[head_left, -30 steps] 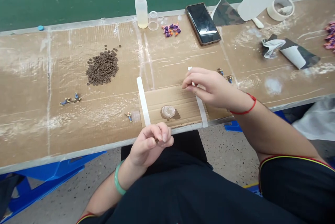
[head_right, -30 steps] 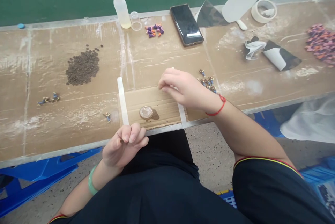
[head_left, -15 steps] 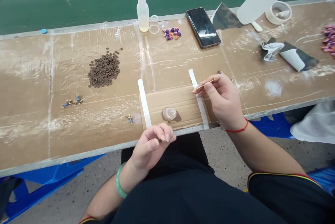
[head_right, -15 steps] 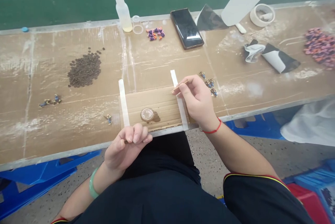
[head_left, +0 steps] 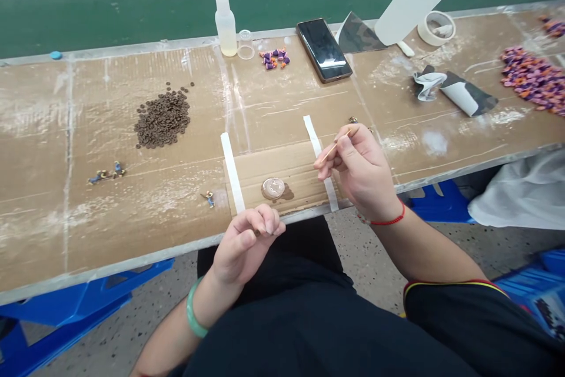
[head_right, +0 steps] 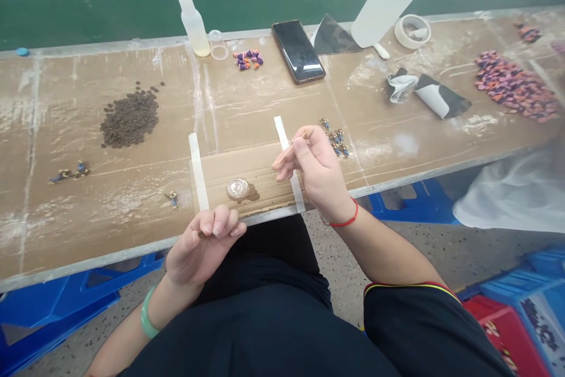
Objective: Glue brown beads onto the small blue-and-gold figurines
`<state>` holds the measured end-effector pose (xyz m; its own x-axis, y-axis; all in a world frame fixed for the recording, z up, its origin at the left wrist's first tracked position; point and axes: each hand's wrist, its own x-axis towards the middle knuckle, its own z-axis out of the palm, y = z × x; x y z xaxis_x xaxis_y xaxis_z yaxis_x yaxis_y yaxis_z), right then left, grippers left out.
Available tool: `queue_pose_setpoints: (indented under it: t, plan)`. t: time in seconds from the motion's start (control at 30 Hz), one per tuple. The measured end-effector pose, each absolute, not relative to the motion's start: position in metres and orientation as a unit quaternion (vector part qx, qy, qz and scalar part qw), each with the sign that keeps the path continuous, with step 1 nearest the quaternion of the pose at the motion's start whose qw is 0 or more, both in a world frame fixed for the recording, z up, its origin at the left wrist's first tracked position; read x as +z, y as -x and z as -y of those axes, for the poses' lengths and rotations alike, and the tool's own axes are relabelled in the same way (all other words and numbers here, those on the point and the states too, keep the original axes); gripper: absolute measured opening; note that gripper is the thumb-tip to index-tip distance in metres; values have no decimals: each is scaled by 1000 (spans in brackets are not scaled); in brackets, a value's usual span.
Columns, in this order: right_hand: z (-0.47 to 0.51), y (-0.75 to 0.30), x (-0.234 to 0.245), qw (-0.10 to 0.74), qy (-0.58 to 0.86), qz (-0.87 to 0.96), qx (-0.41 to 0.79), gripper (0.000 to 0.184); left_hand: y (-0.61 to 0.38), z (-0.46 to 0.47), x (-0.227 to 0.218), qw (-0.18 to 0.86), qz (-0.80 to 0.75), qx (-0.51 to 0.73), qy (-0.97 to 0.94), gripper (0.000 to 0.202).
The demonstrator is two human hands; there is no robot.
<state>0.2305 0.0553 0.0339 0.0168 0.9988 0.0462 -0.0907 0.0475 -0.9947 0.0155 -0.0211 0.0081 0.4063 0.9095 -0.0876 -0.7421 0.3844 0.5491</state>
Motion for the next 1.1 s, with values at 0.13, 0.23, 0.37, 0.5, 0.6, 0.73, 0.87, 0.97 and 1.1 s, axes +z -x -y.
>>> queue_pose_setpoints:
  t: [0.13,0.23,0.37,0.5,0.6,0.73,0.87,0.97,1.1]
  plan:
    - [-52,-229,37,528,451,510,508,35,-15,22,8,810,-194,510,-215,21]
    - [-50,-228,38,538,434,535,485,31,-15,22,8,812,-196,509,-208,20]
    - [-47,-227,39,535,423,562,468,30,-15,23,8,807,-211,511,-206,23]
    - [-42,-224,41,515,408,570,493,29,-16,25,10,801,-231,514,-203,28]
    - [-37,-222,43,511,413,574,490,30,-16,25,11,804,-225,514,-197,26]
    - [-31,-219,44,510,436,581,461,29,-17,25,12,803,-229,515,-193,29]
    - [-33,-221,43,534,419,637,366,19,-17,26,12,801,-234,517,-192,31]
    - [-38,-227,38,479,430,716,271,15,-15,26,13,798,-243,517,-192,34]
    - [-35,-236,30,395,418,801,164,16,-12,24,12,793,-260,517,-192,40]
